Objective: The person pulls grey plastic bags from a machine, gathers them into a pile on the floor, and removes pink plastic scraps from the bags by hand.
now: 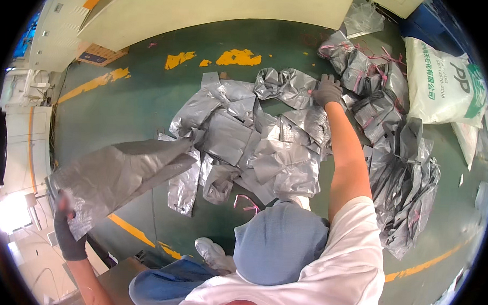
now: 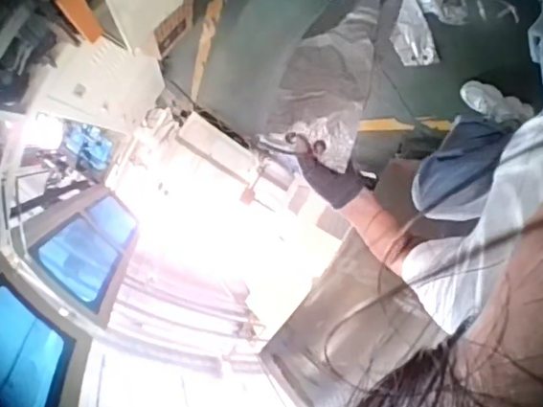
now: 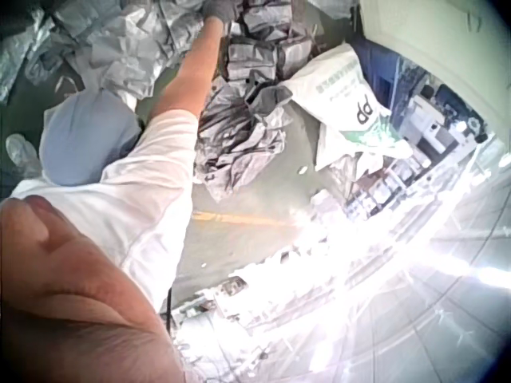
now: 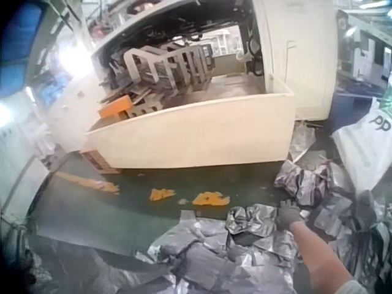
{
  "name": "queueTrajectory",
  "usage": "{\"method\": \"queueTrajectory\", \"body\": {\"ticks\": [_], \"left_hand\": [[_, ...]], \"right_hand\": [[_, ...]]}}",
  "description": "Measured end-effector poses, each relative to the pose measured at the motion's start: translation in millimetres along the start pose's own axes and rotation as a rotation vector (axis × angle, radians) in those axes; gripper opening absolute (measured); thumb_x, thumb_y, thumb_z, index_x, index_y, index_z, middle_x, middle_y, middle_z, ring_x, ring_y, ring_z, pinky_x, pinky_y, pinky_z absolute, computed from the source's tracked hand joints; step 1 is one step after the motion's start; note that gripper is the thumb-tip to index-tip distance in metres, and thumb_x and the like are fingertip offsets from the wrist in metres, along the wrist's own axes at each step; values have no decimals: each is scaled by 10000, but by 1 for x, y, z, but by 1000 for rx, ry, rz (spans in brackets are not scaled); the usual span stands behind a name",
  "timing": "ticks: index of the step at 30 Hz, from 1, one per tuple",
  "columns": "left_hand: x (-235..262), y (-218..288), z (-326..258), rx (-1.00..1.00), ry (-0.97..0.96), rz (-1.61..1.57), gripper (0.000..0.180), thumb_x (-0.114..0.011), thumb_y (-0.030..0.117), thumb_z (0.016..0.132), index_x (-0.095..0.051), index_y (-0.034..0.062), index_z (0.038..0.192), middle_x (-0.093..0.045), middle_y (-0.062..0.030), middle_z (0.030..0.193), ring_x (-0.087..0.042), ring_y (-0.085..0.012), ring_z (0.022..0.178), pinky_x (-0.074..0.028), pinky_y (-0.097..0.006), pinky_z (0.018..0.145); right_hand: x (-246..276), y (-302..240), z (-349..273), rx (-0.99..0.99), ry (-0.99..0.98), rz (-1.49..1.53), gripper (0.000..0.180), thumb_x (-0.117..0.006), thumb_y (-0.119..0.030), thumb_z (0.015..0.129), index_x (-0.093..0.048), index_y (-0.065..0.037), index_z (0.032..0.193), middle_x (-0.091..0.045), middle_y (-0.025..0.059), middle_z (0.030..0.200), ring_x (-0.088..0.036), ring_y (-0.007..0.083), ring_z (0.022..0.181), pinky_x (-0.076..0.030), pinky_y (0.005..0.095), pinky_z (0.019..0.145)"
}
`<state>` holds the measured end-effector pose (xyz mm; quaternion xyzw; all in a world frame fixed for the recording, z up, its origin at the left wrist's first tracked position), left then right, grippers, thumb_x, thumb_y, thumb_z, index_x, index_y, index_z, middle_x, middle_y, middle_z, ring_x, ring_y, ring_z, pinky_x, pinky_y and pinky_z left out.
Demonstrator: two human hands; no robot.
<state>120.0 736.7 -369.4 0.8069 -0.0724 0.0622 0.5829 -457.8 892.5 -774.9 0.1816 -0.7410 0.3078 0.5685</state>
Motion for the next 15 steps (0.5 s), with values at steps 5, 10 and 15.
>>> {"method": "queueTrajectory", "body": {"ticks": [5,10,15], "left_hand": [[20,13,-1,-121,192,-6,420,-541,154,876,-491,46,1279,-469,34,841,-490,-73,757,-457,-241,713],[14,9,-7,-123,250,-33,411,-552,221,897,-500,59,1271,-436,37,802,-440,-37,734,-433,-216,687],[-31,-4,22,-119,157,6,332,-540,248,905,-555,67,1183,-424,39,781,-417,-39,713,-414,-201,651]], "right_hand": [[62,11,-33,268,196,185,241,-583,-200,793,-574,-76,999,-607,201,1019,-589,388,908,-450,447,769],[196,199,-138,-33,134,29,382,-654,-150,775,-575,1,1117,-628,163,1054,-599,261,994,-451,342,837],[232,190,-202,-82,512,-535,377,-676,-130,709,-590,-30,1063,-596,132,1048,-589,290,925,-473,387,783]]}}
Point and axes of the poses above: each hand's wrist, its own z-axis towards the middle knuckle, its own x-axis out of the back of the hand, y = z × x, the point moved 1 cm from there along z, towards the middle knuckle
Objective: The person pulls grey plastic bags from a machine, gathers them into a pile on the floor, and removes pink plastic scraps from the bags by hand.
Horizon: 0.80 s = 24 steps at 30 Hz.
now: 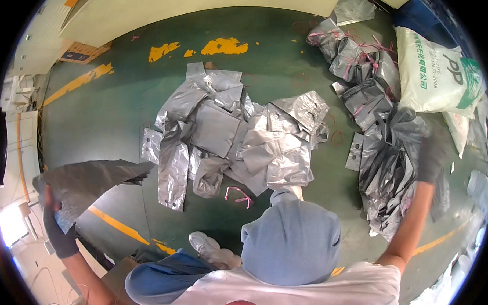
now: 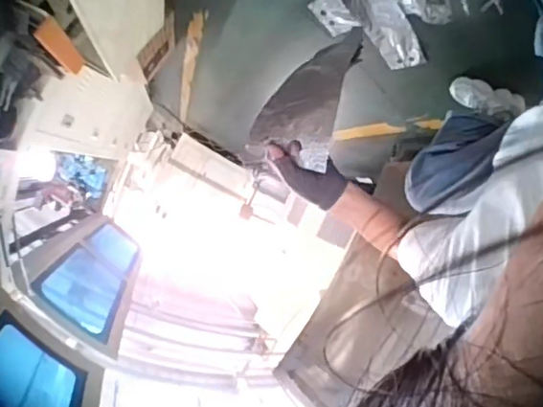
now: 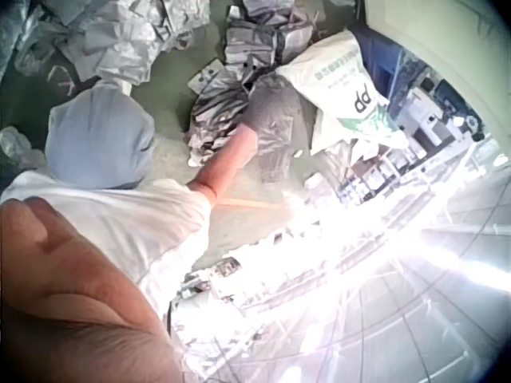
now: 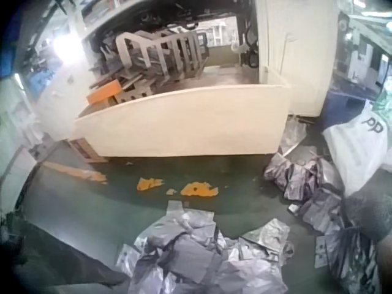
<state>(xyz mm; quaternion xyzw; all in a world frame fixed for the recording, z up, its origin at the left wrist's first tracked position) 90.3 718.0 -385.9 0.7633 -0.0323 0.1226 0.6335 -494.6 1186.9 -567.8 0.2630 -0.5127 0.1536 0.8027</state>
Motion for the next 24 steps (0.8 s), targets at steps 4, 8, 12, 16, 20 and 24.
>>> {"method": "queueTrajectory", "body": {"ticks": [4,8,12,16,20,24], "left_hand": [[-12,-6,7,46,-192,-2,326,-539,239,901,-570,52,1166,-439,44,794,-404,-38,704,-395,-193,632],[15,-3,-3,26,-86,24,332,-515,211,907,-570,27,1177,-518,32,949,-391,-38,709,-392,-180,647],[42,-9,-4,-121,-161,245,334,-473,167,917,-561,20,1204,-525,26,1009,-385,-43,709,-388,-174,671],[21,-9,-19,19,-73,105,337,-458,151,919,-556,19,1214,-537,18,1026,-384,-51,703,-379,-168,696],[16,-20,-6,76,-165,-44,337,-492,160,903,-562,28,1205,-525,25,920,-384,-50,689,-384,-171,671],[12,-24,1,-34,-226,-38,325,-557,211,872,-586,48,1152,-483,41,792,-419,-35,669,-401,-188,631]], "right_hand": [[-45,-203,-36,132,-506,866,643,-729,-283,689,-478,-99,1252,-579,183,1132,-518,338,1124,-406,374,942],[-157,-271,-62,-405,-740,831,643,-716,-290,756,-446,52,1229,-601,199,1071,-568,324,1041,-422,361,916],[-187,-266,-61,-1085,-854,1503,403,-714,-309,770,-619,-6,1017,-643,74,875,-630,187,747,-489,300,684],[-108,-266,-17,-613,-679,1798,270,-698,-254,797,-628,-41,949,-607,0,796,-546,84,610,-427,229,548],[-30,-220,55,-196,-586,1647,179,-644,-180,840,-624,-42,951,-584,-37,813,-495,43,683,-400,201,624],[70,-188,122,185,-447,1646,199,-555,-131,889,-589,-3,1038,-612,-3,882,-502,46,734,-401,193,686]]}}
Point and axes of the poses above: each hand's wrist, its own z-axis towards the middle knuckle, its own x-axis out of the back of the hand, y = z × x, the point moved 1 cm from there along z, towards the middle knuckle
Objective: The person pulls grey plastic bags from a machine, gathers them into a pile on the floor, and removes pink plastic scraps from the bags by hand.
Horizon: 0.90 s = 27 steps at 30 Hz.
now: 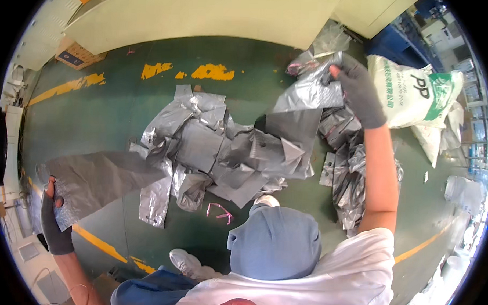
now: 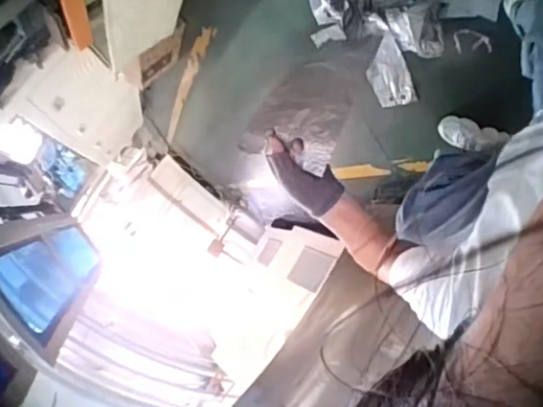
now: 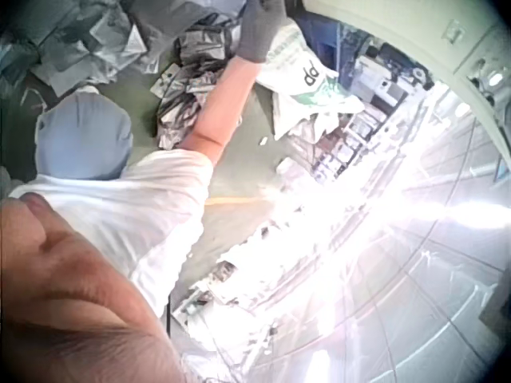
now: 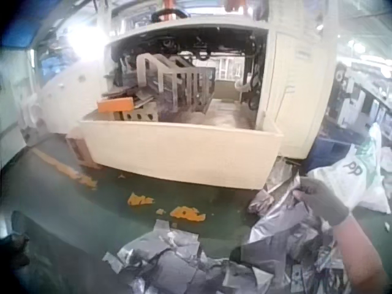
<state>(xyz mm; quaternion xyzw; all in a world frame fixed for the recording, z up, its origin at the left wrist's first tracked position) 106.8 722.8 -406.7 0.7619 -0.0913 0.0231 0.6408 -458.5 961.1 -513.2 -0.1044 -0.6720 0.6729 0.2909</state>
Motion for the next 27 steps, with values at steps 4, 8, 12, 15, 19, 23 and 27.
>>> {"method": "queueTrajectory", "body": {"ticks": [4,8,12,15,19,23,27], "left_hand": [[19,-8,6,58,14,-244,317,-569,244,867,-597,61,1125,-503,38,788,-459,-33,669,-422,-207,633],[32,-10,8,72,-11,-292,316,-582,230,856,-600,58,1121,-496,32,768,-474,-58,661,-428,-215,636],[32,-12,10,40,0,-316,315,-591,218,848,-600,55,1117,-493,31,727,-480,-67,655,-423,-211,627],[25,-10,6,-3,89,-304,304,-598,218,844,-603,58,1103,-472,33,677,-477,-62,637,-412,-204,600],[25,-5,-1,64,17,-283,294,-606,224,844,-606,59,1087,-483,27,718,-471,-49,627,-408,-202,582],[31,-10,-3,92,-74,-270,284,-605,225,847,-602,52,1072,-515,13,783,-498,-58,646,-418,-208,593],[-32,-19,-6,74,-187,-205,265,-581,203,861,-590,30,1062,-555,-18,816,-547,-91,710,-447,-227,626]], "right_hand": [[17,-129,26,108,-126,-500,238,-520,-139,895,-587,19,1060,-631,32,854,-534,43,703,-380,179,569],[1,-176,19,76,-129,-531,241,-563,-155,872,-607,17,1035,-621,14,808,-530,50,664,-394,198,575],[-29,-192,14,-23,-212,-512,225,-597,-158,855,-630,22,986,-610,8,806,-538,57,635,-421,204,586],[-45,-185,10,-79,-255,-385,218,-591,-155,858,-635,29,966,-616,17,803,-528,60,592,-427,205,589],[-47,-168,19,-80,-281,-378,246,-570,-181,871,-630,36,970,-626,34,853,-502,57,579,-424,201,579],[-51,-158,19,-28,-178,-364,260,-548,-197,875,-617,37,966,-611,31,846,-490,53,578,-414,196,579],[-84,-170,10,-61,-236,-347,283,-549,-211,870,-590,36,1003,-592,33,836,-522,71,597,-420,202,594]]}}
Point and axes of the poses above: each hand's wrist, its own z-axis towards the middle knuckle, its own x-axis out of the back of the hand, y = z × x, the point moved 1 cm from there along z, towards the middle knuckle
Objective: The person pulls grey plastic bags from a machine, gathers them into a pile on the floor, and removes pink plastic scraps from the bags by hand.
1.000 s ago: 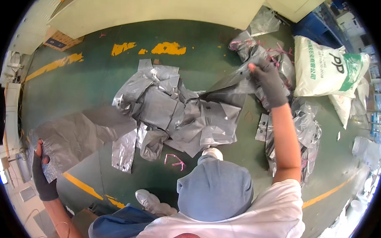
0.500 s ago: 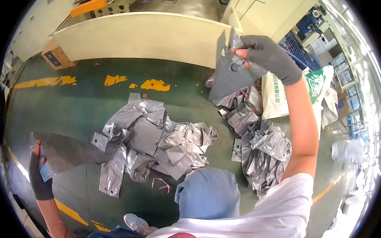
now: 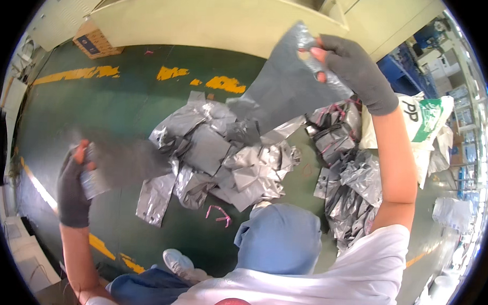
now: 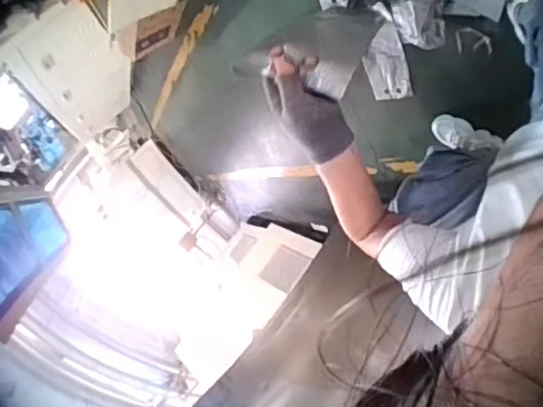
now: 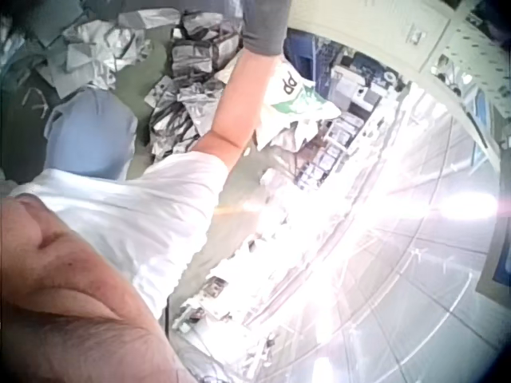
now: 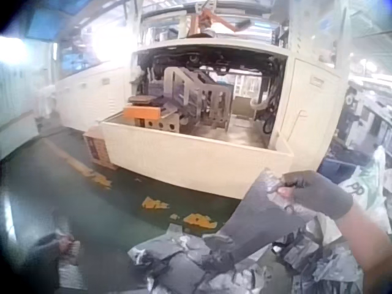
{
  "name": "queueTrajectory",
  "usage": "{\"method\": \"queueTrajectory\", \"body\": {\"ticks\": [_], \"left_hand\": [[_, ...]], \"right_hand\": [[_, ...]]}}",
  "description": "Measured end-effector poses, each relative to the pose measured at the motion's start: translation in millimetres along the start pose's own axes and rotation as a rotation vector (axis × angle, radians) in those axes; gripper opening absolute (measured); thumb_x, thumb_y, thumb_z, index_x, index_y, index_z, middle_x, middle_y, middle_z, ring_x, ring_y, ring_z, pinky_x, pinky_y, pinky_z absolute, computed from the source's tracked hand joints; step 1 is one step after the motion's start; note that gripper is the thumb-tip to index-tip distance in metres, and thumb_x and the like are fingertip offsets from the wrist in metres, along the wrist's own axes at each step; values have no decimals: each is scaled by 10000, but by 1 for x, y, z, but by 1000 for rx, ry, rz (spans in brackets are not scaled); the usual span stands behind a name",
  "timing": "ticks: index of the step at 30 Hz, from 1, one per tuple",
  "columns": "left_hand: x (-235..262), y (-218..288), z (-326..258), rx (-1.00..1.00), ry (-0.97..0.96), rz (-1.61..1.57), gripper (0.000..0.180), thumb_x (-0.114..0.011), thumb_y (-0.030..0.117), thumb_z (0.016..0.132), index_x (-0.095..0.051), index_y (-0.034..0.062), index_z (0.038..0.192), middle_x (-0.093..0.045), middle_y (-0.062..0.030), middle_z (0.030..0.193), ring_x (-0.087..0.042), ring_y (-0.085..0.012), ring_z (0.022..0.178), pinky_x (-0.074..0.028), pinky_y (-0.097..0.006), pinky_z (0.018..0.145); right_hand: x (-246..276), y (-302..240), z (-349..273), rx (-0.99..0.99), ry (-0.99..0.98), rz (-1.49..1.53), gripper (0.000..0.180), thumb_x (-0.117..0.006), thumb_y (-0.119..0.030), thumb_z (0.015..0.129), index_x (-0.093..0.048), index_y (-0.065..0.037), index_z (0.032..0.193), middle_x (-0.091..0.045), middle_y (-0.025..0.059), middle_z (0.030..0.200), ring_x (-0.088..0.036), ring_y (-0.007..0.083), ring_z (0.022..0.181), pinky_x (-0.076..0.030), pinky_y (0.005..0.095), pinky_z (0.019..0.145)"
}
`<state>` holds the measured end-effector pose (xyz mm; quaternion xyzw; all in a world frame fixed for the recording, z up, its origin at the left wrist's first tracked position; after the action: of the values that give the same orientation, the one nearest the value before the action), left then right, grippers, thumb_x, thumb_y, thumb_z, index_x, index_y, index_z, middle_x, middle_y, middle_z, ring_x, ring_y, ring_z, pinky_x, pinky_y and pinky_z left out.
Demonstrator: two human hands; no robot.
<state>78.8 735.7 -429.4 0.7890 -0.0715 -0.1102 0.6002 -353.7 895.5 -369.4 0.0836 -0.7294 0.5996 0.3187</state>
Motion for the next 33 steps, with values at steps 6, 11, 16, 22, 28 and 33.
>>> {"method": "queueTrajectory", "body": {"ticks": [6,11,16,22,28,33], "left_hand": [[-86,-1,-2,116,-411,-21,313,-534,233,901,-527,5,1115,-572,-67,914,-566,-124,781,-463,-252,670],[-133,-8,-4,128,-507,-75,345,-534,291,910,-512,-8,1081,-568,-78,961,-542,-119,833,-447,-242,722],[-122,-22,11,228,-380,64,326,-565,214,893,-524,-14,1122,-572,-51,935,-527,-103,805,-435,-239,704],[-79,6,16,204,-282,192,228,-589,151,869,-581,9,1046,-576,-9,853,-541,-86,754,-449,-207,686],[-32,51,4,103,24,198,194,-577,210,885,-575,64,1013,-550,6,755,-531,-72,652,-447,-207,545],[20,56,-11,-124,179,417,226,-548,219,894,-562,77,1069,-531,2,738,-513,-66,615,-441,-205,531]], "right_hand": [[-118,-43,18,252,-300,399,302,-547,-138,834,-562,67,1054,-613,84,855,-625,146,758,-483,258,735],[-167,-42,21,225,-594,321,414,-477,-78,862,-453,31,1261,-567,133,1136,-558,158,1006,-425,272,889],[-177,4,11,102,-794,1115,524,-503,-112,872,-327,-21,1356,-488,125,1258,-498,165,1123,-398,294,934],[-190,165,22,564,-397,-768,606,-622,-211,794,-367,-95,1331,-467,157,1263,-484,271,1154,-388,367,971],[-199,304,-21,545,-62,-879,444,-555,-120,788,-468,-122,1224,-570,97,1075,-559,252,1010,-430,407,900],[-126,268,-59,148,189,-610,480,-600,-138,749,-460,-108,1207,-560,77,1104,-529,270,1057,-448,381,845]]}}
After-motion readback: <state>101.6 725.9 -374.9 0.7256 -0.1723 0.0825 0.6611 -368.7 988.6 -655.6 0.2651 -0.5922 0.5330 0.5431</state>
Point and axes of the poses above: each hand's wrist, its own z-axis towards the middle knuckle, its own x-axis out of the back of the hand, y = z × x, the point moved 1 cm from there along z, towards the middle knuckle
